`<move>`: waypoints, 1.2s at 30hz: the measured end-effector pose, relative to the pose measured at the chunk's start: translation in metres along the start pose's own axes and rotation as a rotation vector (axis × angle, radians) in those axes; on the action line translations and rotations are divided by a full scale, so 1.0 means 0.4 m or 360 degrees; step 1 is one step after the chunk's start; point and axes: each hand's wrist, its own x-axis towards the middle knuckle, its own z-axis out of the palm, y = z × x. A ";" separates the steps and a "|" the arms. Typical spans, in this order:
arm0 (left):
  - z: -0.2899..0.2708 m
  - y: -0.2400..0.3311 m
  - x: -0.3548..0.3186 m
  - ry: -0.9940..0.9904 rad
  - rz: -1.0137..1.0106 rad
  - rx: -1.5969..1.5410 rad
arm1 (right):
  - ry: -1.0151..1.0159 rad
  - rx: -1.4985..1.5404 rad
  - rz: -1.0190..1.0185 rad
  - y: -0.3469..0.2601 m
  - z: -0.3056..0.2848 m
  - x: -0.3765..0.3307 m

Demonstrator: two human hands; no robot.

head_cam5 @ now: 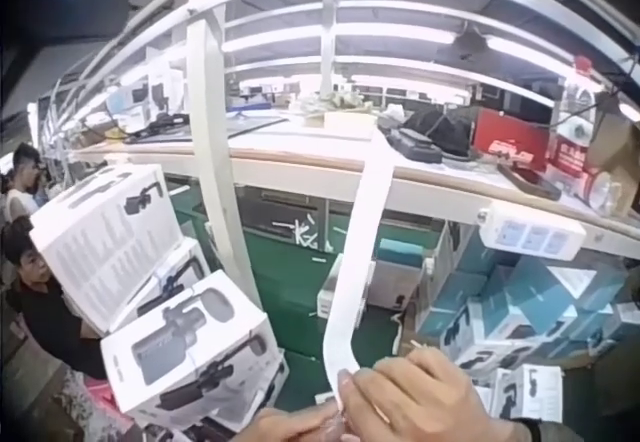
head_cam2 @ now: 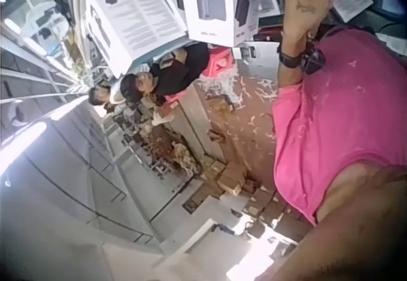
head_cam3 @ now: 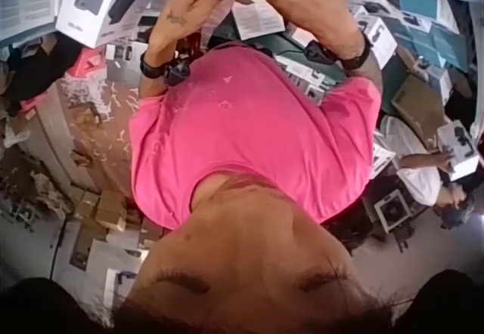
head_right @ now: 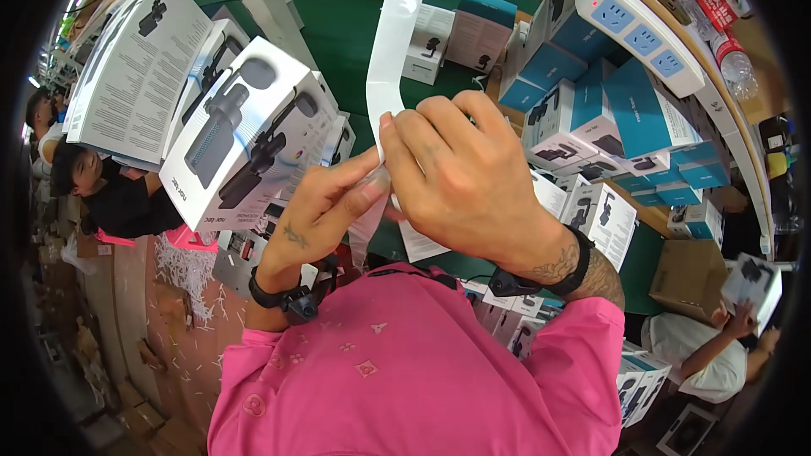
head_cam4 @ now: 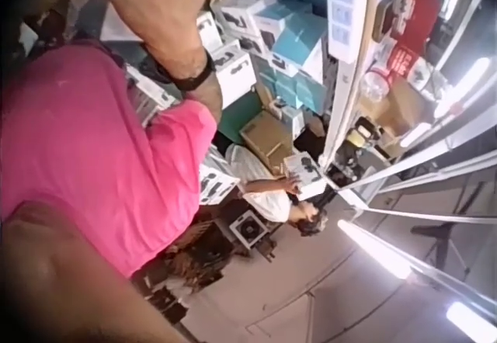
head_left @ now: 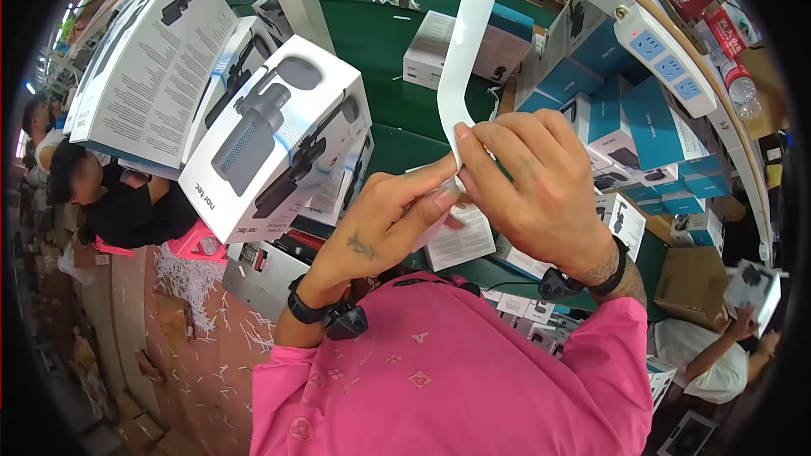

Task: The person peels a sticker from a roll by hand, presses it onto a white box, and moves the box to a stack. This sequence repeats as the person handles several boxes, occasionally shifting items on the table to reach others.

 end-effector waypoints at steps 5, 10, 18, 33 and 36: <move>0.009 -0.030 0.033 0.0335 0.0222 0.0325 | 0.0123 0.0004 0.0026 0.021 0.032 -0.017; 0.017 -0.034 0.047 0.0380 0.0170 0.0478 | 0.0062 0.0304 0.0145 0.056 0.025 -0.020; 0.037 -0.057 0.089 0.0589 0.0153 0.0277 | 0.0012 0.0466 0.0204 0.095 0.033 -0.024; -0.017 -0.180 0.061 0.0818 -0.0254 -0.0132 | 0.0365 0.0102 0.0492 0.176 0.133 -0.129; -0.035 -0.213 0.024 0.0657 -0.0241 -0.0518 | -0.0043 0.0404 0.0250 0.190 0.435 -0.271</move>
